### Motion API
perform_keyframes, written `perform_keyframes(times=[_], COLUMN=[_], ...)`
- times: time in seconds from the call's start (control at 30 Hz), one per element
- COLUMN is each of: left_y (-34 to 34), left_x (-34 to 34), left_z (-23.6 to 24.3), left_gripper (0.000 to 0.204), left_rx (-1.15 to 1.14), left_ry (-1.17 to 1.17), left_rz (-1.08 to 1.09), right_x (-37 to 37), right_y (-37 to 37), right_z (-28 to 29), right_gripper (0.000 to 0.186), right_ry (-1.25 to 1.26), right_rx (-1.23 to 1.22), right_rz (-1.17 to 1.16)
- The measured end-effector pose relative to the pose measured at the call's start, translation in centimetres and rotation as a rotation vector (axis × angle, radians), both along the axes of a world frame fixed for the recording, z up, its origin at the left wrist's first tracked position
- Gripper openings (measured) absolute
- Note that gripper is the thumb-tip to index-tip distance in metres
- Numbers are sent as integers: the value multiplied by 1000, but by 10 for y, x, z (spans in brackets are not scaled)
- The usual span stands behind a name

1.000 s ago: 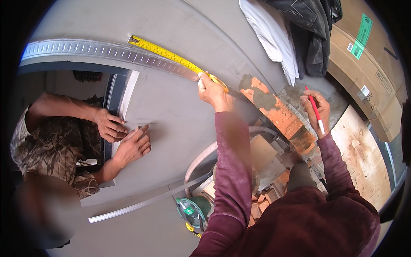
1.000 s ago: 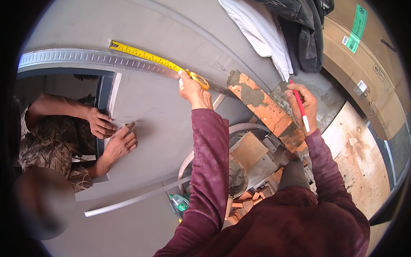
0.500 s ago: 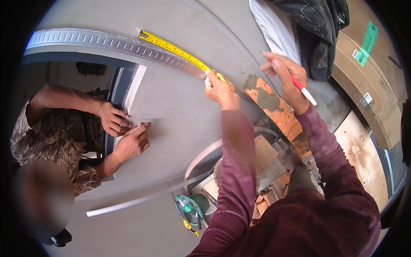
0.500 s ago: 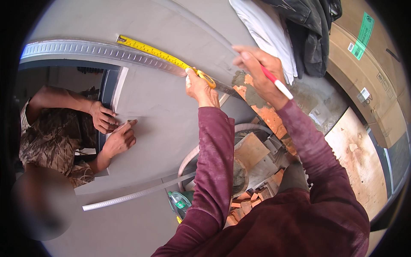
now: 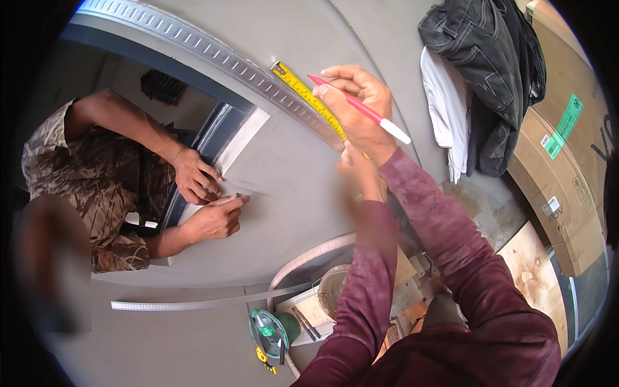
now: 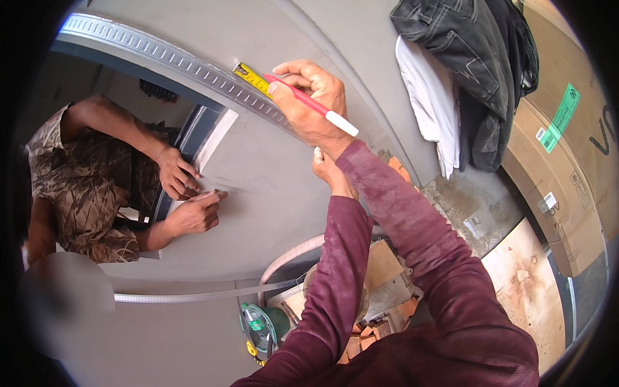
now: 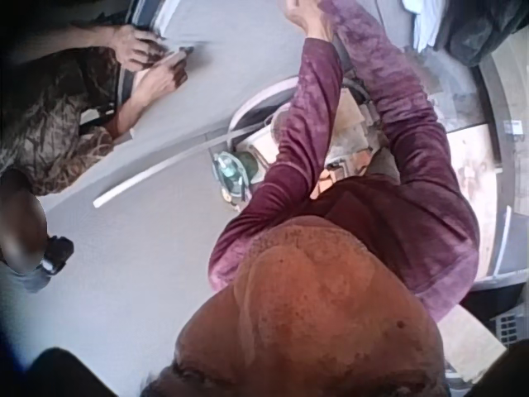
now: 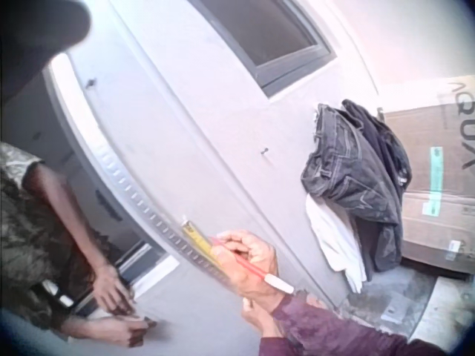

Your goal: The person applies mortar to bricks and positions them on a wall, then uses a tape measure and a pen to mark a curve on an adjacent surface.

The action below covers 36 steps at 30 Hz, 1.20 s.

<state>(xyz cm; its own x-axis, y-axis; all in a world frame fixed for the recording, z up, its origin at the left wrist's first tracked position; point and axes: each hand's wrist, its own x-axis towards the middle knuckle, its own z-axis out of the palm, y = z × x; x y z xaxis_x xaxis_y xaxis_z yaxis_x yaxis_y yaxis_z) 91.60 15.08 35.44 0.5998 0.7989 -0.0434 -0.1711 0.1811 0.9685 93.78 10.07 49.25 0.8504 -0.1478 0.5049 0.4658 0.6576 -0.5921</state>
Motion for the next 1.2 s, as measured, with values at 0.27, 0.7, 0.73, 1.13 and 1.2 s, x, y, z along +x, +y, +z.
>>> perform_keyframes(times=[0.27,0.7,0.73,1.13,1.2], left_y=[-7,-15,-13,-8,-14], left_x=[-37,-79,-74,-65,-62], left_z=[-30,-68,-63,-56,-55], left_gripper=[35,34,34,33,33], left_rx=[43,60,56,48,47], left_ry=[68,152,143,120,110], left_rz=[-87,-147,-139,-105,-112], right_x=[-1,0,0,0,15], right_y=[41,43,43,46,47], right_z=[23,31,30,34,26], right_gripper=[12,19,20,15,15], right_ry=[-40,-9,-2,-1,11], right_rx=[31,-56,-74,-34,80], right_rz=[-40,-74,-56,-122,-200])
